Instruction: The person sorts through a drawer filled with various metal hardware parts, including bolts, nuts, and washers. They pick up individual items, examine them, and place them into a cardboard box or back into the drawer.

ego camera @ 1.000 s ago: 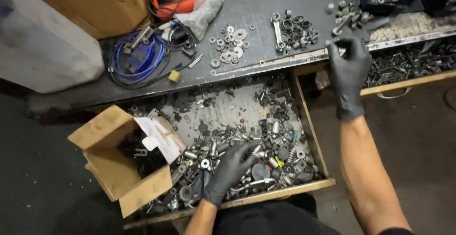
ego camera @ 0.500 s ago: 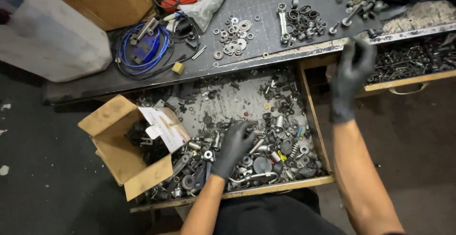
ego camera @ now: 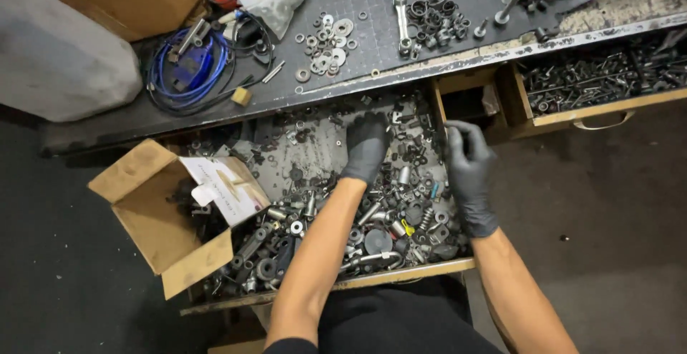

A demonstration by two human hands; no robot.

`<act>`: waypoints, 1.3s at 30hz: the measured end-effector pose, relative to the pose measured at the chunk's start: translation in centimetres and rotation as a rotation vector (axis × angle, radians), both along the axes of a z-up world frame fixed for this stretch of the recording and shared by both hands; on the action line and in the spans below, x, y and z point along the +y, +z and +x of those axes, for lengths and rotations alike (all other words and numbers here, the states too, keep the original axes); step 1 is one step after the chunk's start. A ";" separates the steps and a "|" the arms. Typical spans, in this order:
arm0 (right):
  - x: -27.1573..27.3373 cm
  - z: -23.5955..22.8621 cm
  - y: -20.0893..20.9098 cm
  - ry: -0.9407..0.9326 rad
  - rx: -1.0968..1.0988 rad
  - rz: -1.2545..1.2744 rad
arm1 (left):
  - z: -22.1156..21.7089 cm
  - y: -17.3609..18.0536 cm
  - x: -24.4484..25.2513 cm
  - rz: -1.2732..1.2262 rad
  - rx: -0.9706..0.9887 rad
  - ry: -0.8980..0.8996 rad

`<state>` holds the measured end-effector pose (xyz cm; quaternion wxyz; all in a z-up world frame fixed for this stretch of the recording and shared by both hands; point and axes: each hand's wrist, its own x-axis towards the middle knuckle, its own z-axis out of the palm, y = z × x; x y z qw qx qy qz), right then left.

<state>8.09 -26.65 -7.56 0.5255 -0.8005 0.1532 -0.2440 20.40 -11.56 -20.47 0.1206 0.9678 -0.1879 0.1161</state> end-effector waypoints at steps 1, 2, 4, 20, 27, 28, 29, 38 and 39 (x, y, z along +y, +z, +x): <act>0.1 -0.1 0.1 -0.030 -0.023 0.025 | -0.4 -0.5 0.2 0.025 0.050 0.001; 0.2 -0.4 0.1 -0.060 -0.041 0.050 | -1.1 -1.0 0.3 0.051 0.104 0.002; -0.8 0.1 -1.7 -0.093 -0.076 0.093 | -1.0 -1.0 0.6 0.022 0.153 -0.015; -1.8 0.5 -3.4 -0.158 -0.202 0.105 | 3.7 -5.0 -6.8 0.032 0.174 -0.290; -1.6 0.4 -3.3 -0.141 -0.220 0.146 | -1.3 5.8 -2.7 -0.947 0.652 -0.162; -1.5 0.3 -3.2 -0.122 -0.229 0.136 | -2.4 6.6 -1.9 -1.084 0.695 -0.135; -1.4 0.3 -3.2 -0.104 -0.237 0.126 | -3.5 7.5 -1.0 -1.221 0.735 -0.108; 0.5 -0.9 -2.5 0.179 -0.338 0.029 | -10.3 15.5 5.3 -1.506 0.780 -0.207; 1.2 -1.2 -1.7 0.192 -0.340 0.030 | -10.9 16.1 5.9 -1.511 0.769 -0.199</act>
